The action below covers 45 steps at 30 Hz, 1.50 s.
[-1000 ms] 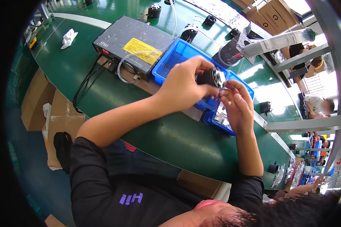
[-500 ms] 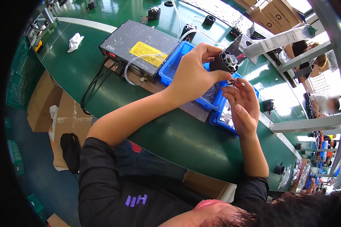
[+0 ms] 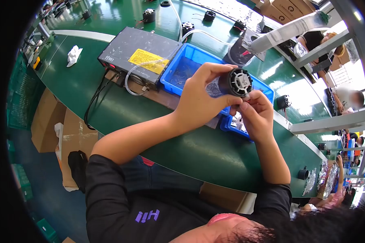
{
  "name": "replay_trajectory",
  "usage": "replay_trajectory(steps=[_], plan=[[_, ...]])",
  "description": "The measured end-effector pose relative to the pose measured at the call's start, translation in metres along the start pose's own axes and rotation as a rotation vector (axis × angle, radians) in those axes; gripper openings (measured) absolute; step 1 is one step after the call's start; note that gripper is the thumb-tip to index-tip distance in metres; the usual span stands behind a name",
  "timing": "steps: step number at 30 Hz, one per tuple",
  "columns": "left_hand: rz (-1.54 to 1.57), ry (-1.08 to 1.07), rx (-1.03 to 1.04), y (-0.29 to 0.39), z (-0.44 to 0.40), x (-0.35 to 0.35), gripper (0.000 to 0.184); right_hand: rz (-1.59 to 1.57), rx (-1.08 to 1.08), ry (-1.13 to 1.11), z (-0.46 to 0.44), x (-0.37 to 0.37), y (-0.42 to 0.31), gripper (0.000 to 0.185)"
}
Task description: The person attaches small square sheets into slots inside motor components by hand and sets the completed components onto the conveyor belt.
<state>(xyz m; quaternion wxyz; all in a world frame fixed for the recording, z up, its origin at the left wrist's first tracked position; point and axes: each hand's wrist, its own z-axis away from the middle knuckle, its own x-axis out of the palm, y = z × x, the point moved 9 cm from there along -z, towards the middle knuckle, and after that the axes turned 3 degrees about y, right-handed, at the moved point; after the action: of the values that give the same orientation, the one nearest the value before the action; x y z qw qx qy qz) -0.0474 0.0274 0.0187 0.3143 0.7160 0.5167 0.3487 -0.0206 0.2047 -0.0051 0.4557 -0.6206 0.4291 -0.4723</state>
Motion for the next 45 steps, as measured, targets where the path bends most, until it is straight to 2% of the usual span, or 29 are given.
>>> replay_trajectory(steps=[4,6,7,9,10,14,15,19,20,24,29,30,34,35,39,45], plan=[[-0.025,-0.037,-0.015,0.006,0.013,0.002,0.06,-0.157,-0.033,0.021,-0.012,-0.021,-0.022,0.019],[-0.08,-0.076,0.037,0.012,0.015,0.005,0.058,-0.208,-0.131,0.162,-0.022,-0.065,-0.04,0.016],[-0.147,-0.109,0.092,0.017,0.017,0.007,0.056,-0.199,-0.181,0.327,-0.027,-0.101,-0.046,0.017],[-0.282,-0.171,0.199,0.025,0.022,0.012,0.052,-0.043,-0.274,0.563,-0.029,-0.16,-0.068,0.019],[-0.275,-0.166,0.196,0.024,0.023,0.012,0.052,-0.035,-0.27,0.563,-0.032,-0.18,-0.069,0.019],[-0.282,-0.23,0.256,0.022,0.029,0.019,0.048,0.434,-0.195,1.058,-0.006,-0.291,-0.059,0.021],[-0.283,-0.225,0.257,0.022,0.028,0.018,0.048,0.435,-0.196,1.052,-0.006,-0.307,-0.052,0.021],[-0.292,-0.217,0.252,0.021,0.027,0.017,0.042,0.487,0.142,1.097,0.01,-0.36,-0.003,0.028],[-0.287,-0.215,0.25,0.021,0.028,0.018,0.042,0.491,0.143,1.098,0.011,-0.354,-0.006,0.028],[-0.31,-0.169,0.29,0.027,0.025,0.013,0.04,1.229,0.044,0.992,0.007,-0.313,-0.061,0.031],[-0.351,-0.243,0.315,0.025,0.029,0.017,0.04,2.115,-0.098,0.71,-0.018,-0.225,-0.08,0.036],[-0.353,-0.241,0.315,0.025,0.029,0.017,0.04,2.114,-0.101,0.709,-0.018,-0.215,-0.08,0.036],[-0.365,-0.222,0.346,0.03,0.029,0.018,0.037,1.568,0.092,0.399,-0.033,-0.182,-0.044,0.033],[-0.371,-0.215,0.348,0.031,0.029,0.017,0.037,1.567,0.085,0.391,-0.035,-0.177,-0.044,0.033],[-0.333,-0.218,0.223,0.024,0.029,0.016,0.035,1.577,0.084,0.468,-0.036,-0.166,-0.054,0.035],[-0.406,-0.238,0.253,0.027,0.027,0.015,0.039,1.406,-0.045,0.656,-0.024,-0.131,-0.098,0.037]])
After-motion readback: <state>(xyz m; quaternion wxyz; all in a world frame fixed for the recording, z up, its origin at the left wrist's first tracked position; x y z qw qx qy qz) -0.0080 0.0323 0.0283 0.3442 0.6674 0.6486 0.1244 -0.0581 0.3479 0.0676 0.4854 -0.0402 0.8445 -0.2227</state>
